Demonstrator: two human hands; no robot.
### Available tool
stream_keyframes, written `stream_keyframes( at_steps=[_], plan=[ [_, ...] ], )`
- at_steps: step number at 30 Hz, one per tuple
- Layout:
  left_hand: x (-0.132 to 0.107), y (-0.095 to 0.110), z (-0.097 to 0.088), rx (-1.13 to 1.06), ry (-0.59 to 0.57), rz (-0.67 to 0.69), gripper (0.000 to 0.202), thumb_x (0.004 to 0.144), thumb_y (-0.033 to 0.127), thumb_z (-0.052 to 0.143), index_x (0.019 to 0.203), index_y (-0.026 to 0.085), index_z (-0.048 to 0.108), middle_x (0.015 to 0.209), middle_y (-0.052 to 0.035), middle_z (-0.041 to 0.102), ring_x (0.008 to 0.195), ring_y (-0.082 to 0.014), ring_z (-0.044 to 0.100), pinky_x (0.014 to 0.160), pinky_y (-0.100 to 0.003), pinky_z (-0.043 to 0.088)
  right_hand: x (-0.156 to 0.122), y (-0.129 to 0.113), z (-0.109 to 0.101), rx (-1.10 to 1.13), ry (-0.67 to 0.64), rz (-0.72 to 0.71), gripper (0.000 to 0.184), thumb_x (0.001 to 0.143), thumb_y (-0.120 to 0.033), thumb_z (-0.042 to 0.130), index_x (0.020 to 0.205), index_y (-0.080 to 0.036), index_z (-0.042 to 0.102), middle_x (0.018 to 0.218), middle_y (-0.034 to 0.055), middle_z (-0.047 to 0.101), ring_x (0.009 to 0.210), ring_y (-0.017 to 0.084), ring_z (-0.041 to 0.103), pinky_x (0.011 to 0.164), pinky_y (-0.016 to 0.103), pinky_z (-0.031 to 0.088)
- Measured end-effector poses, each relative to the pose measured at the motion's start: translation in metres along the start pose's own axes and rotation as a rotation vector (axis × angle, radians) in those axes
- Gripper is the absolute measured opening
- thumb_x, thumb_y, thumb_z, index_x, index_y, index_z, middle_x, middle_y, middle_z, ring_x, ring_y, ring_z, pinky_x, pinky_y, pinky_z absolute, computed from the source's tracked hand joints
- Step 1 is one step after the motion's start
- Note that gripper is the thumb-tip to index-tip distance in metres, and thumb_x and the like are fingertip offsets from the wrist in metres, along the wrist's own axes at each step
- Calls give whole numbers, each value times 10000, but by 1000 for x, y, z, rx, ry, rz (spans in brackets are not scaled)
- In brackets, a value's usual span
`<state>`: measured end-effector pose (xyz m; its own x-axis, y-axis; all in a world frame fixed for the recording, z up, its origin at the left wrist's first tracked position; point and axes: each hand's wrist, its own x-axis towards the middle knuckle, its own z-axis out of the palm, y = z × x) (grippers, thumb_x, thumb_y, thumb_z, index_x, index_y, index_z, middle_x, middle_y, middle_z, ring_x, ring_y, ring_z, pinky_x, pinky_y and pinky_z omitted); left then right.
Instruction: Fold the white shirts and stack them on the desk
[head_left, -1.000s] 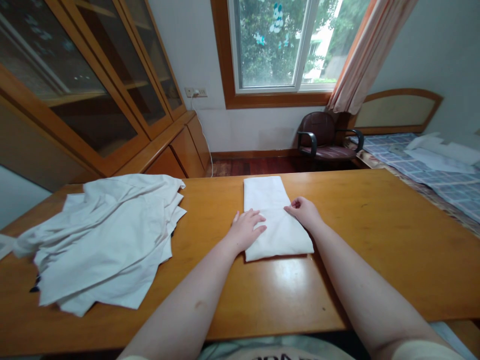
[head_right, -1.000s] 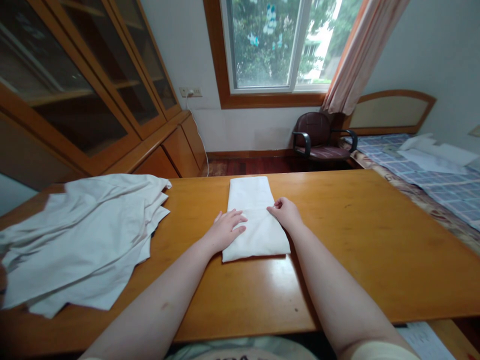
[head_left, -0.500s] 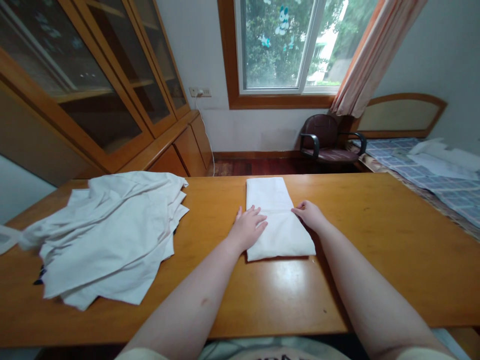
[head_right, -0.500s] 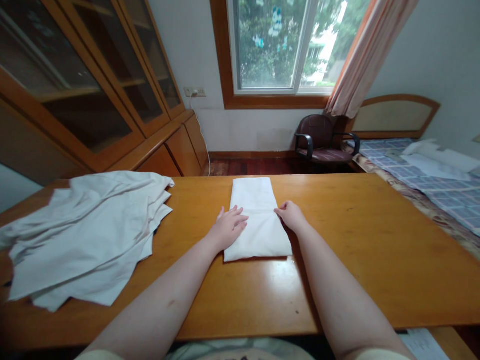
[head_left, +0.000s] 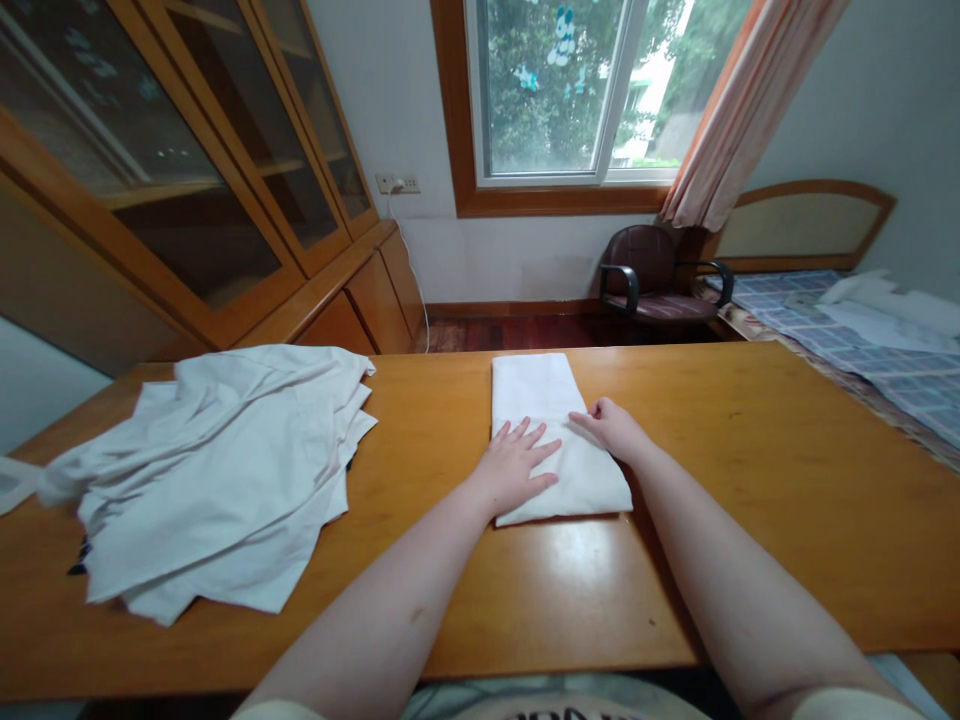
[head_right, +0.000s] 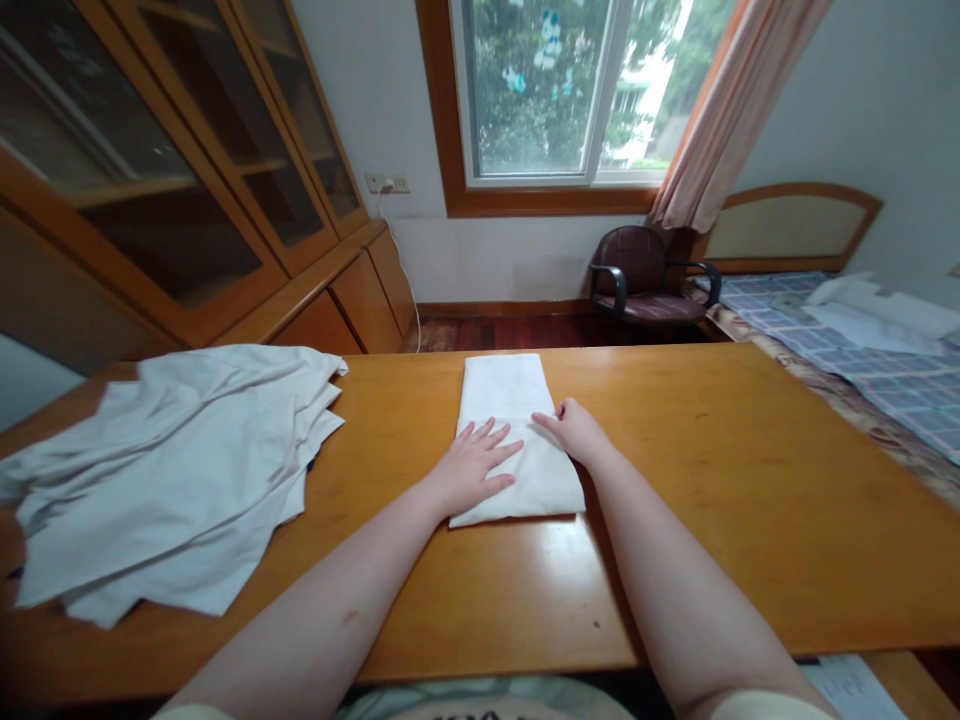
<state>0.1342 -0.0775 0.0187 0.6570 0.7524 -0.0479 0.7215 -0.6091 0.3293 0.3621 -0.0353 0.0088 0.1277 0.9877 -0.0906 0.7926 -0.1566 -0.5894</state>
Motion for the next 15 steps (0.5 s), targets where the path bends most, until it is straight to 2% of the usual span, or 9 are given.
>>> stream_keyframes(
  at_steps=[2, 5, 7, 12, 15],
  plan=[
    [0, 1, 0, 6, 0, -2, 577, 869, 574, 395, 1400, 350, 367, 1521, -14, 244, 1411, -266, 117, 1126, -510, 73, -1, -2, 0, -26, 10, 2, 431, 663, -584, 653, 755, -199, 484, 683, 20, 591, 609, 155, 511, 538, 253, 329],
    [0, 3, 0, 7, 1, -5, 567, 876, 563, 388, 1401, 350, 365, 1522, -13, 240, 1410, -261, 129, 1127, -507, 77, 0, 0, -1, 4, -24, -24, 422, 705, -603, 602, 739, -196, 496, 685, 25, 596, 633, 158, 532, 559, 252, 346],
    [-1, 3, -2, 1, 14, -8, 562, 873, 552, 405, 1393, 342, 383, 1515, -18, 259, 1407, -263, 146, 1126, -509, 86, 2, 3, -1, 6, -38, -25, 388, 706, -563, 616, 745, -194, 502, 704, 24, 602, 650, 159, 544, 571, 251, 356],
    [-7, 3, -11, -72, 159, 36, 385, 902, 392, 424, 1222, 261, 594, 1379, -32, 492, 1332, -215, 348, 1117, -418, 217, 4, 8, 0, -28, -34, -6, 301, 684, -430, 669, 759, -190, 504, 736, 19, 604, 657, 152, 543, 573, 244, 357],
    [-12, 13, -12, -77, 209, 108, 349, 918, 313, 392, 1155, 239, 637, 1305, -37, 564, 1243, -191, 467, 1071, -375, 318, 3, 7, 0, -17, -43, -10, 274, 703, -406, 659, 755, -188, 502, 725, 17, 602, 647, 146, 533, 568, 240, 352]
  ],
)
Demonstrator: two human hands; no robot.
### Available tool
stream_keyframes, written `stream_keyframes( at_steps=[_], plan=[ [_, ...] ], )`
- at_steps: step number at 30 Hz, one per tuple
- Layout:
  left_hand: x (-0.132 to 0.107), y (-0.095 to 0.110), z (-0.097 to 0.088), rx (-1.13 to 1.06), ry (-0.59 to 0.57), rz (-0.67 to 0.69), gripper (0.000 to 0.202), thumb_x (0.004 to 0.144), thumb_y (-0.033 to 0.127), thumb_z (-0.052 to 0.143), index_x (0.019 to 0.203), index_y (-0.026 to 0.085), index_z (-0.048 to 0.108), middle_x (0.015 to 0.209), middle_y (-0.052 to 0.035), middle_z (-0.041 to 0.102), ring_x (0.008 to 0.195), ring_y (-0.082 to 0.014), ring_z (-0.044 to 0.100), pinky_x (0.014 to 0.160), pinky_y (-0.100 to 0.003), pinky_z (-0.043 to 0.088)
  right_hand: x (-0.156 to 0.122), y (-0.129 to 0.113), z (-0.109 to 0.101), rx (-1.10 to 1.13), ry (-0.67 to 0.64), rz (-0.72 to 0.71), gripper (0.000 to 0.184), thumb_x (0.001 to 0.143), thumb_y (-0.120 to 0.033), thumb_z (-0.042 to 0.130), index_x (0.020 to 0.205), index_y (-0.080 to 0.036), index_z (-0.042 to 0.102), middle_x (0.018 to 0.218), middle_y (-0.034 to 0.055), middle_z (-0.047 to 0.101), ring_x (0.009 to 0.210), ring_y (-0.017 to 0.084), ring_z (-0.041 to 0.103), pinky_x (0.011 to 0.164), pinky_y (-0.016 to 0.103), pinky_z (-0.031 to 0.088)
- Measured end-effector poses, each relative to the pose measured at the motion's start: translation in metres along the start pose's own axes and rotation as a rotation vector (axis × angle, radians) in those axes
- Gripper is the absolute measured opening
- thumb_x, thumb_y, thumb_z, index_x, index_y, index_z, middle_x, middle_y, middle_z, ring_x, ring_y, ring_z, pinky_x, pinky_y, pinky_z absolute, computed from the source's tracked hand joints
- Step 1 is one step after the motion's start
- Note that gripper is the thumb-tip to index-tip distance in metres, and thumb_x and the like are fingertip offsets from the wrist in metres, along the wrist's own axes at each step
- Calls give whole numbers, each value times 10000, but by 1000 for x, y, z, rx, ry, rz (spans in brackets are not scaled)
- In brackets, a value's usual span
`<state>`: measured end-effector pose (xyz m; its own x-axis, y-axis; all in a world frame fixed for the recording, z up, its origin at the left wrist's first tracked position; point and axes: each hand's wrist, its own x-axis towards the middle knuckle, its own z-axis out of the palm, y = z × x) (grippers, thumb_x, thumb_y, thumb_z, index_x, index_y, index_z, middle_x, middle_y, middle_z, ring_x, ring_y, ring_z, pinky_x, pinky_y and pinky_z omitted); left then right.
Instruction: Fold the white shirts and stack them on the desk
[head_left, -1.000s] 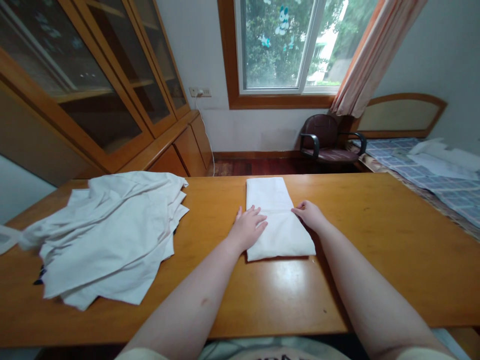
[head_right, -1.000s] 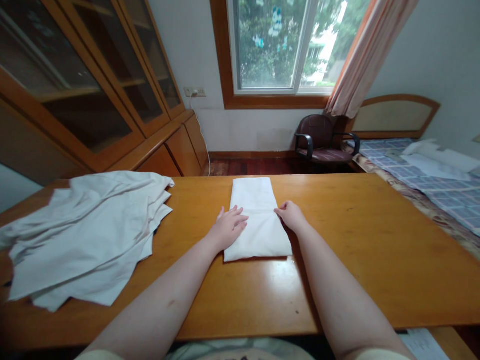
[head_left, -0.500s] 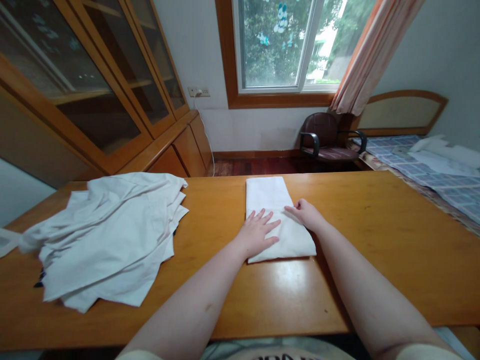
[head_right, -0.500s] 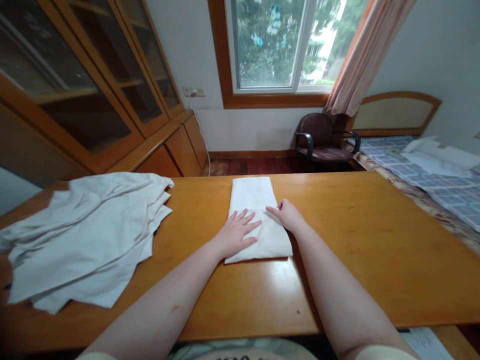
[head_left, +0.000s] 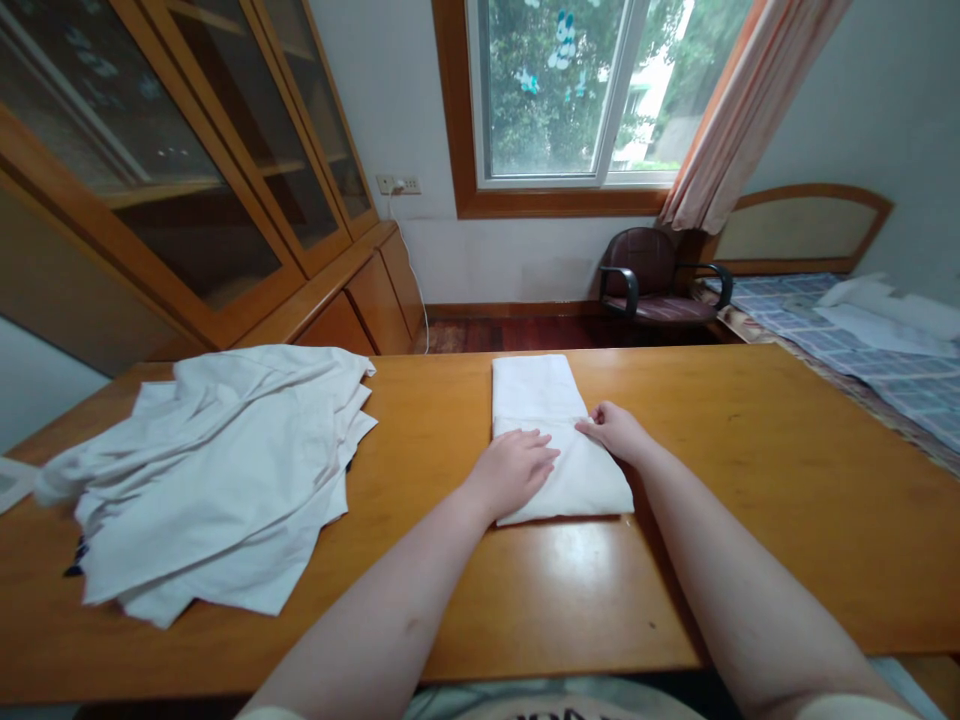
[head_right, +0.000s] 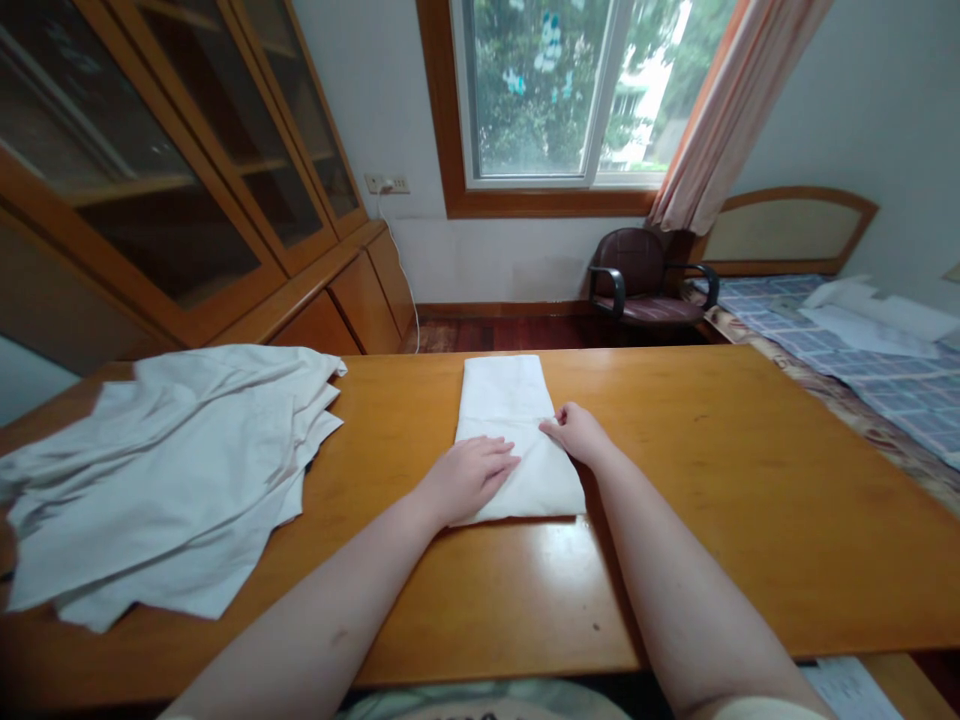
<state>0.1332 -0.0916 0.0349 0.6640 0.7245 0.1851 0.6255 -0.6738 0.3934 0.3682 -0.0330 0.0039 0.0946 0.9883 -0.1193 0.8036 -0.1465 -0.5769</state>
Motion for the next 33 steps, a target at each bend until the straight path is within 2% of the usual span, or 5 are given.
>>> stream_keyframes(
  at_steps=[8, 21, 27, 30, 33],
  plan=[
    [-1, 42, 30, 75, -92, 160, 439, 923, 199, 329, 1348, 192, 441, 1408, -82, 452, 1324, -212, 367, 1088, -403, 292, 2, -1, 0, -12, 9, -35, 222, 813, -396, 545, 753, -186, 507, 701, 23, 604, 624, 143, 516, 561, 246, 332],
    [-3, 35, 34, -52, -376, 179, 993, 717, 637, 545, 1481, 141, 148, 1537, -131, 96, 1416, -280, 58, 1138, -485, 50, 4, -1, 2, -39, 30, 2, 247, 780, -430, 567, 722, -197, 509, 679, 19, 607, 614, 147, 519, 553, 249, 309],
    [1, 13, 13, -371, 35, -234, 407, 929, 339, 305, 1203, 230, 586, 1218, -35, 622, 1144, -180, 546, 996, -343, 409, 2, -4, 3, -73, 51, -4, 296, 784, -486, 560, 714, -201, 517, 683, 28, 621, 613, 152, 532, 549, 250, 311],
    [3, -3, 8, -171, 156, -271, 351, 898, 313, 394, 1161, 233, 612, 1256, -29, 594, 1218, -191, 478, 1068, -360, 330, 1, -6, 3, -100, 67, 15, 306, 790, -502, 559, 735, -201, 540, 694, 40, 627, 622, 160, 540, 550, 252, 314],
    [4, -13, 7, -9, -11, -226, 431, 881, 384, 436, 1281, 255, 531, 1443, -25, 409, 1378, -230, 247, 1134, -427, 180, 0, -7, 4, -140, 73, 40, 323, 796, -525, 550, 758, -205, 558, 714, 56, 635, 648, 177, 554, 553, 258, 317]
  ],
)
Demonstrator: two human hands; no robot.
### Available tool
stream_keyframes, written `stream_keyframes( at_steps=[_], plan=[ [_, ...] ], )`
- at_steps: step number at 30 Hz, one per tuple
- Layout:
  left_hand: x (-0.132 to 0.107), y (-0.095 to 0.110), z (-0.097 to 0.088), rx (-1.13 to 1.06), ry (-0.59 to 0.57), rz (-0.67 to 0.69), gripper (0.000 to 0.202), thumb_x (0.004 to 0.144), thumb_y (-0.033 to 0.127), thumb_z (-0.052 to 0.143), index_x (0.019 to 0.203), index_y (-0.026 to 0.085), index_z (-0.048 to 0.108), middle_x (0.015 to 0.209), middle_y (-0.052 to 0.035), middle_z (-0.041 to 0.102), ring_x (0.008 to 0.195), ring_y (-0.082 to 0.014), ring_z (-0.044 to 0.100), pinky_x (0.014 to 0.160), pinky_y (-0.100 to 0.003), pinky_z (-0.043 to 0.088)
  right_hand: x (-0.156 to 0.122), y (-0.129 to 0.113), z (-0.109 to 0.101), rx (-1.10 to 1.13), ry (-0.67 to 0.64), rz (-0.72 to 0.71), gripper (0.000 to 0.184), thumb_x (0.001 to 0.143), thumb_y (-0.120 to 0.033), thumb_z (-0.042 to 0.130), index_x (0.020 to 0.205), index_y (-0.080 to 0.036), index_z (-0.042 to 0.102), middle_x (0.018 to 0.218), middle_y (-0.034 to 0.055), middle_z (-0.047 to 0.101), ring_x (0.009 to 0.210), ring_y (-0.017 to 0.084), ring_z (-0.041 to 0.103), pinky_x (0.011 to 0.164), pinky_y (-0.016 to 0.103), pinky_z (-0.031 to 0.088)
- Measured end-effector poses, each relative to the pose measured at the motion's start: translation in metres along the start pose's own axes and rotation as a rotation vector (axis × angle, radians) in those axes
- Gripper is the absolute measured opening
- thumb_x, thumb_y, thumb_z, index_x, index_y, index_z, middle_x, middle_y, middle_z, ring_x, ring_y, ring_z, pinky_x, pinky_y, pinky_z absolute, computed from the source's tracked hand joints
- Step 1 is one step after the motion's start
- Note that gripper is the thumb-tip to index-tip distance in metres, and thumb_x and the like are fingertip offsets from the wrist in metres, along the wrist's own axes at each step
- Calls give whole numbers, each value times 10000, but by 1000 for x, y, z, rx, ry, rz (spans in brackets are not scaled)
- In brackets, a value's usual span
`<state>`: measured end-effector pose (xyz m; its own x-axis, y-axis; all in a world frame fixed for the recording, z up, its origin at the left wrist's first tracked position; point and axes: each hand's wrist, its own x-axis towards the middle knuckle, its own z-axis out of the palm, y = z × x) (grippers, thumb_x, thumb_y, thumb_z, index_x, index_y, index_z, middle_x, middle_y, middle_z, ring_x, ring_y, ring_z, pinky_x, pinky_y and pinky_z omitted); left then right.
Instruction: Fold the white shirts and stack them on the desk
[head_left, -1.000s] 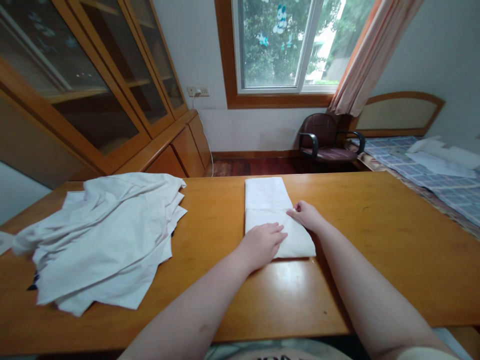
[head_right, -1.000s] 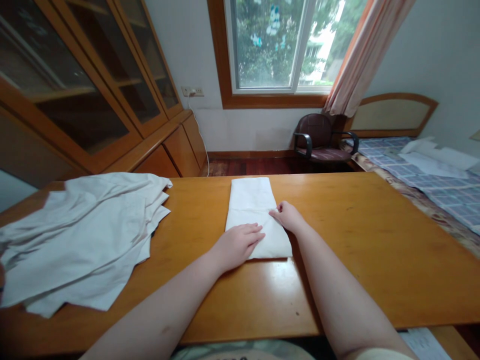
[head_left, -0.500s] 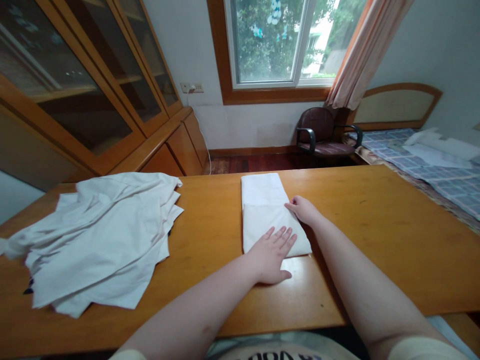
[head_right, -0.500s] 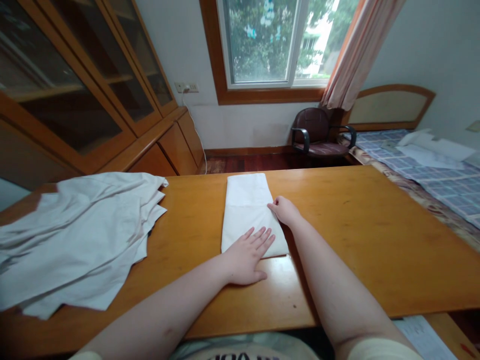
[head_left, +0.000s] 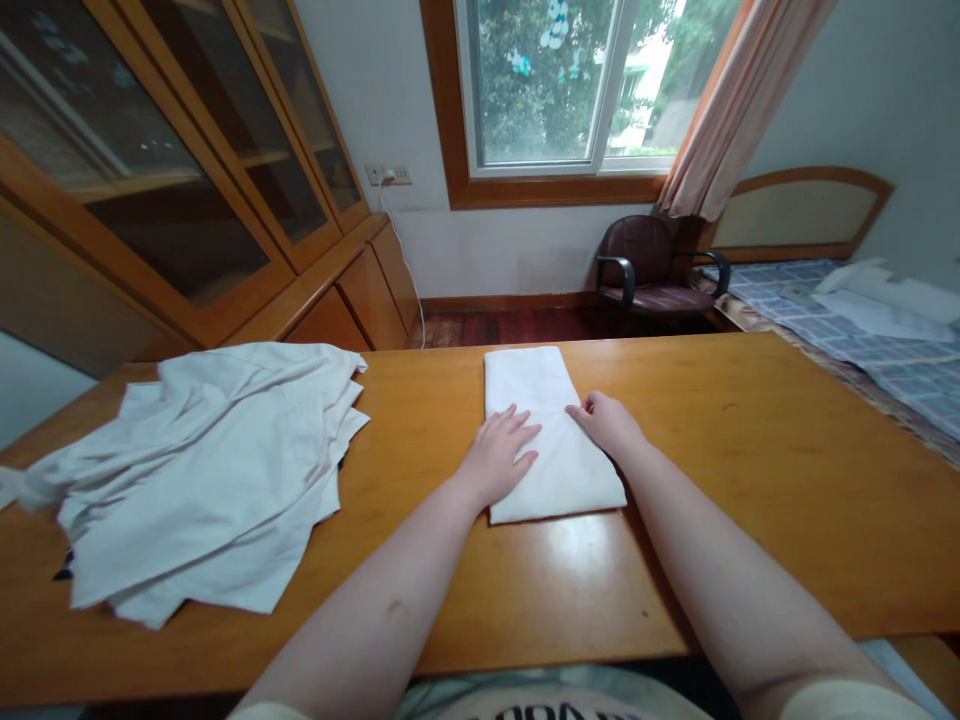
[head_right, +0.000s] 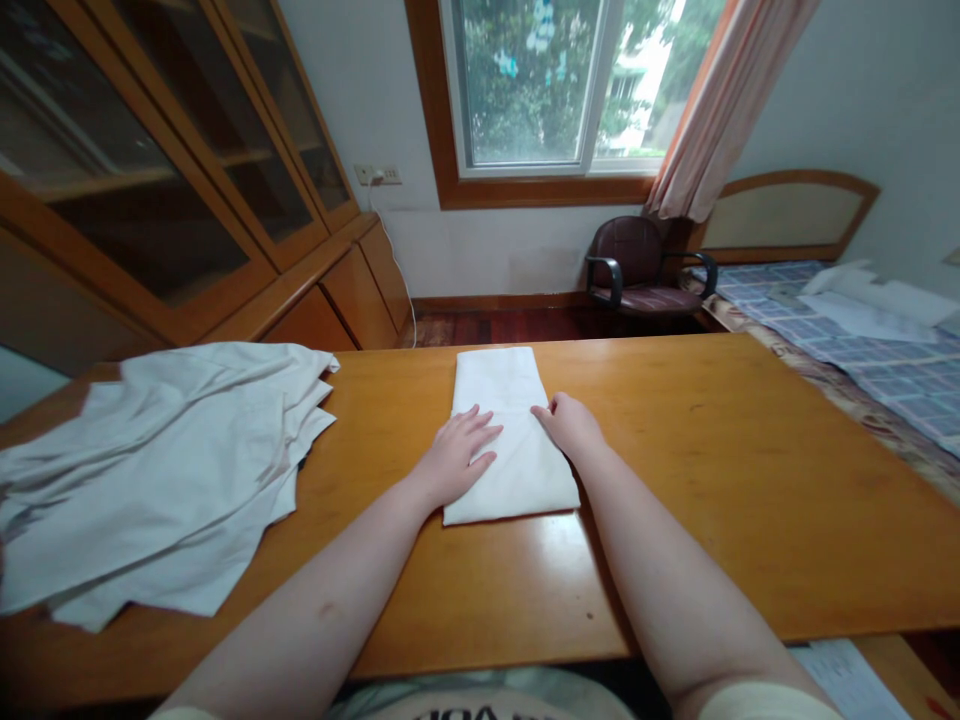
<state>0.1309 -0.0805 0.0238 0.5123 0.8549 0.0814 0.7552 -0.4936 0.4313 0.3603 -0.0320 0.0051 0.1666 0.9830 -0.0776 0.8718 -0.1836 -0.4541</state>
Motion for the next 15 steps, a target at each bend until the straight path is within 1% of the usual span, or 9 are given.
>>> stream_keyframes(
  at_steps=[2, 3, 6, 8, 10, 11, 12, 14, 15],
  plan=[
    [2, -3, 1, 52, -113, -31, 530, 874, 463, 429, 1371, 277, 427, 1516, -22, 266, 1414, -255, 112, 1136, -468, 123, -1, -1, 0, -29, -4, 8, 346, 798, -547, 539, 761, -204, 565, 726, 68, 641, 664, 191, 564, 554, 267, 318],
    [2, -3, 2, 63, -146, -60, 574, 869, 500, 423, 1399, 284, 382, 1535, -28, 208, 1417, -266, 72, 1133, -482, 110, -2, -1, -1, -40, -6, 10, 356, 799, -555, 534, 762, -203, 568, 733, 74, 644, 674, 198, 569, 555, 271, 319],
    [2, -3, 4, 72, -179, -132, 685, 837, 588, 424, 1438, 283, 303, 1554, -65, 94, 1416, -292, 22, 1120, -506, 108, -7, -4, -7, -62, 21, 1, 366, 819, -557, 509, 806, -199, 582, 767, 89, 653, 709, 217, 587, 574, 282, 334],
    [3, -3, 5, 67, -193, -151, 722, 820, 622, 424, 1444, 285, 287, 1555, -81, 74, 1415, -299, 17, 1114, -516, 113, -13, -7, -16, -72, 121, -32, 352, 863, -521, 462, 879, -195, 593, 823, 102, 662, 757, 228, 598, 623, 296, 363],
    [3, -3, 5, 58, -201, -153, 732, 810, 642, 420, 1443, 300, 284, 1555, -80, 82, 1415, -298, 14, 1112, -522, 104, -21, -13, -25, -63, 225, -145, 335, 894, -476, 434, 965, -191, 595, 918, 114, 666, 845, 238, 603, 723, 319, 394],
    [4, -4, 5, 52, -202, -151, 733, 807, 648, 419, 1442, 309, 283, 1555, -77, 87, 1415, -297, 14, 1112, -524, 98, -26, -17, -29, -47, 239, -238, 328, 898, -460, 440, 1006, -192, 593, 978, 116, 663, 907, 242, 599, 789, 331, 399],
    [4, -5, 6, 45, -203, -149, 736, 803, 655, 421, 1442, 316, 281, 1556, -74, 88, 1415, -296, 16, 1111, -527, 96, -31, -21, -31, -24, 215, -346, 325, 894, -452, 456, 1043, -196, 591, 1044, 114, 653, 976, 244, 586, 856, 339, 393],
    [5, -7, 7, 29, -203, -143, 740, 797, 669, 417, 1439, 325, 285, 1556, -69, 88, 1415, -297, 18, 1109, -532, 99, -40, -29, -29, 20, 95, -552, 339, 885, -442, 483, 1116, -214, 581, 1186, 101, 607, 1110, 237, 538, 958, 345, 368],
    [5, -8, 8, 22, -202, -143, 741, 794, 677, 413, 1435, 327, 292, 1557, -65, 90, 1415, -298, 19, 1108, -535, 99, -43, -33, -24, 29, 36, -625, 356, 885, -438, 484, 1153, -221, 572, 1257, 94, 570, 1164, 231, 508, 992, 351, 356]
  ],
)
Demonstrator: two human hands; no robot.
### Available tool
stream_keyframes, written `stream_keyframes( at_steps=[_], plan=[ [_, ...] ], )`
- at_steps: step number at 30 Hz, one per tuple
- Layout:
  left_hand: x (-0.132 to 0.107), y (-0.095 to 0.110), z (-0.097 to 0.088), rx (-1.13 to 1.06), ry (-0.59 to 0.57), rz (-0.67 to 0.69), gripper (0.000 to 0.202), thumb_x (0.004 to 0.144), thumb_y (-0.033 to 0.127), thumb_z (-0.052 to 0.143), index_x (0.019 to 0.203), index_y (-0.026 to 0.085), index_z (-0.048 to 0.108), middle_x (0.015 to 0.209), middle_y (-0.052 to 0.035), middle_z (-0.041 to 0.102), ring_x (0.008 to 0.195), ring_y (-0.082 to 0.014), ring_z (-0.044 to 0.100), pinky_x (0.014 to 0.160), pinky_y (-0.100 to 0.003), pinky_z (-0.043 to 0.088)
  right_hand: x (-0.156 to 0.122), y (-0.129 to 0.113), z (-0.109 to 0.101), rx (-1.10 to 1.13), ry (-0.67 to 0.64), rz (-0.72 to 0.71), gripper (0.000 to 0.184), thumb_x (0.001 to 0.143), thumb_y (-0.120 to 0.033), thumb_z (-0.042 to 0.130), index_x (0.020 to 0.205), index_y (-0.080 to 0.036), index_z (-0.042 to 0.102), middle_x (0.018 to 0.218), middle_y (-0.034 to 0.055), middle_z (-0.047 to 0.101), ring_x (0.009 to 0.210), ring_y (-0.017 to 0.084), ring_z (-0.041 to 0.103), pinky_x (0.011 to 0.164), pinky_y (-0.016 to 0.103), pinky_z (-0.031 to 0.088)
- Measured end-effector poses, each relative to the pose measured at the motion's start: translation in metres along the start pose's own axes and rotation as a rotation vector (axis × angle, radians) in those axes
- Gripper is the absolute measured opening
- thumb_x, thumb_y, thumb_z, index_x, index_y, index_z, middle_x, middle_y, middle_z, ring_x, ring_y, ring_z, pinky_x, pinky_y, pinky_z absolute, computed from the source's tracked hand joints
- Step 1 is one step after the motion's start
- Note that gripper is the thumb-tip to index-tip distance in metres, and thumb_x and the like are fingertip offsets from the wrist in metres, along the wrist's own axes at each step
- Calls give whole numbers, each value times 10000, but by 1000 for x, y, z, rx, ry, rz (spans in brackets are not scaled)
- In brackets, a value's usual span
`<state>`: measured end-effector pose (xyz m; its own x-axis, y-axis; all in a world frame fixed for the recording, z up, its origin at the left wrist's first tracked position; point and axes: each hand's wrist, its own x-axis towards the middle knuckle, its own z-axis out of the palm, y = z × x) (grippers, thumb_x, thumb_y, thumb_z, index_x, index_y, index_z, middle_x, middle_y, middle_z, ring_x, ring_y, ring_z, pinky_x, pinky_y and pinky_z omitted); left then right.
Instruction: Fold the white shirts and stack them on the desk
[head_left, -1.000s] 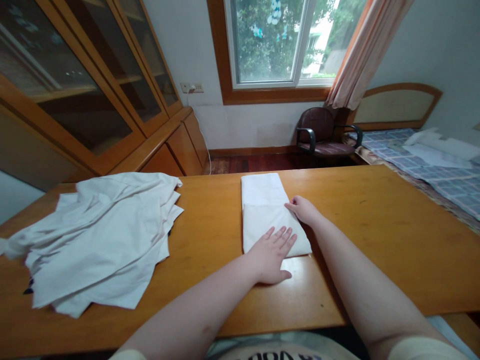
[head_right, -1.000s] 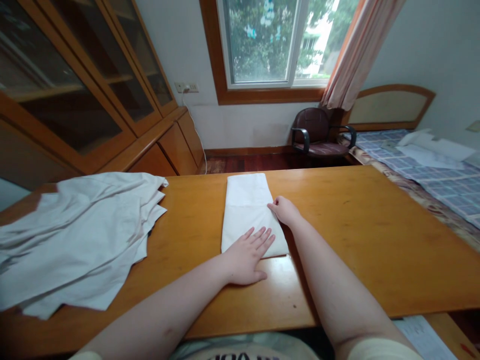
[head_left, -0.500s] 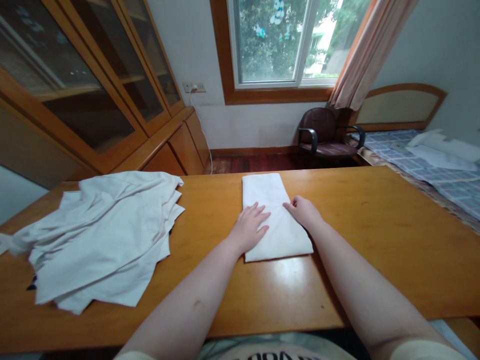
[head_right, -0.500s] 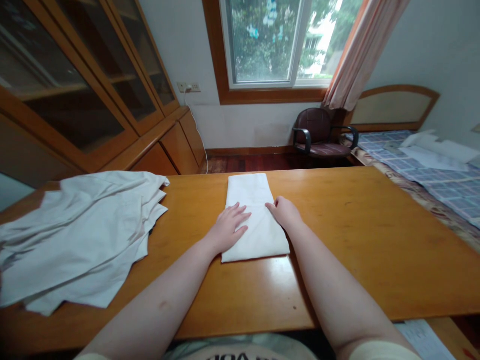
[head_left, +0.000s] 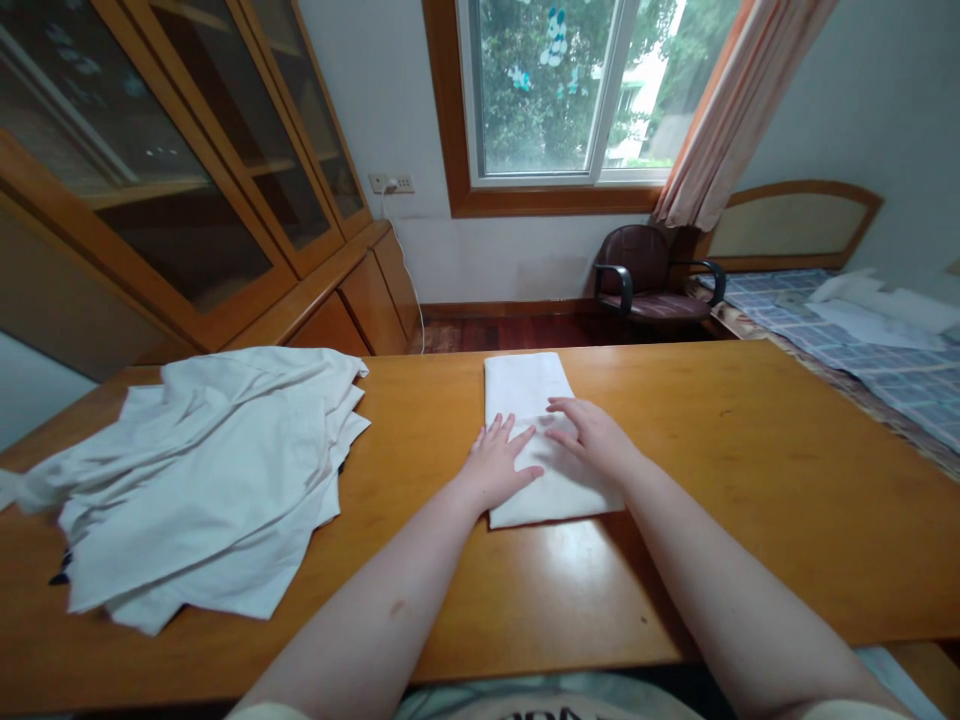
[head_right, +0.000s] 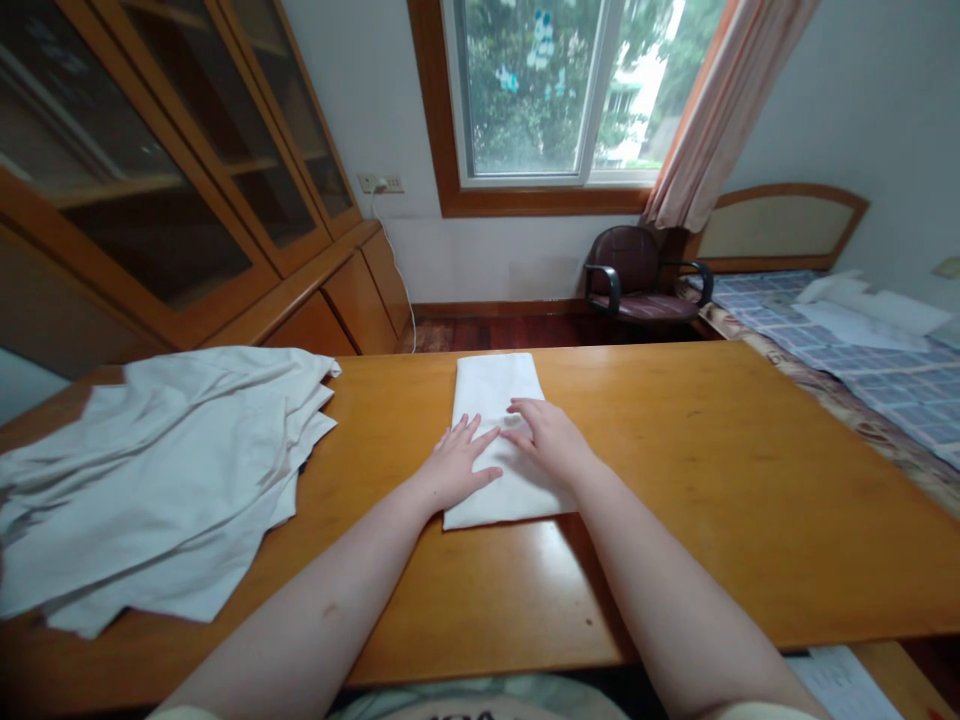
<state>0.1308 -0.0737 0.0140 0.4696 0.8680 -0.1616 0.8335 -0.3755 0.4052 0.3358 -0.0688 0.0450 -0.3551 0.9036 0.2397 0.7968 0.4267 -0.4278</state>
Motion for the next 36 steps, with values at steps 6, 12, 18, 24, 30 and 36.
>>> stream_keyframes(
  at_steps=[6, 12, 18, 24, 30, 36],
  plan=[
    [2, -3, 1, -32, -1, -10, 758, 761, 704, 432, 1428, 372, 288, 1556, -40, 113, 1417, -286, 46, 1112, -521, 101, -4, 2, 35, -146, -147, -71, 642, 861, -519, 472, 1343, -95, 450, 1423, 190, 393, 1329, 274, 339, 1082, 425, 270],
    [2, -5, 3, -27, 30, -13, 763, 759, 717, 427, 1420, 353, 316, 1551, -56, 132, 1415, -288, 79, 1105, -532, 125, -13, 15, 42, -254, -204, 75, 830, 840, -644, 390, 1430, -65, 318, 1493, 177, 253, 1392, 274, 193, 1122, 427, 179],
    [-7, 14, 6, 79, 278, 17, 485, 899, 439, 396, 1300, 194, 515, 1458, -126, 367, 1386, -293, 213, 1111, -515, 158, -14, 14, 45, -231, -170, 260, 642, 928, -469, 293, 1452, -98, 271, 1516, 115, 215, 1398, 250, 177, 1108, 464, 196],
    [-22, 54, 32, 149, 272, 77, 589, 884, 417, 384, 1363, 77, 418, 1434, -180, 388, 1358, -283, 288, 1119, -447, 196, -12, 15, 46, -219, -174, 278, 549, 930, -335, 309, 1439, -129, 311, 1512, 92, 239, 1393, 229, 199, 1110, 452, 185],
    [-25, 52, 46, 225, 160, 51, 1091, 656, 783, 450, 1462, 86, 220, 1527, -198, 132, 1404, -363, -6, 1117, -538, -15, -11, 14, 48, -225, -152, 297, 562, 915, -347, 336, 1434, -132, 322, 1510, 85, 253, 1387, 223, 215, 1109, 429, 183],
    [-30, 46, 38, 189, 102, 95, 1036, 719, 765, 388, 1472, 86, 180, 1535, -189, 84, 1410, -325, -23, 1127, -508, 7, -11, 12, 47, -230, -147, 309, 567, 906, -362, 354, 1426, -136, 341, 1501, 87, 281, 1375, 229, 246, 1106, 409, 191]
  ],
)
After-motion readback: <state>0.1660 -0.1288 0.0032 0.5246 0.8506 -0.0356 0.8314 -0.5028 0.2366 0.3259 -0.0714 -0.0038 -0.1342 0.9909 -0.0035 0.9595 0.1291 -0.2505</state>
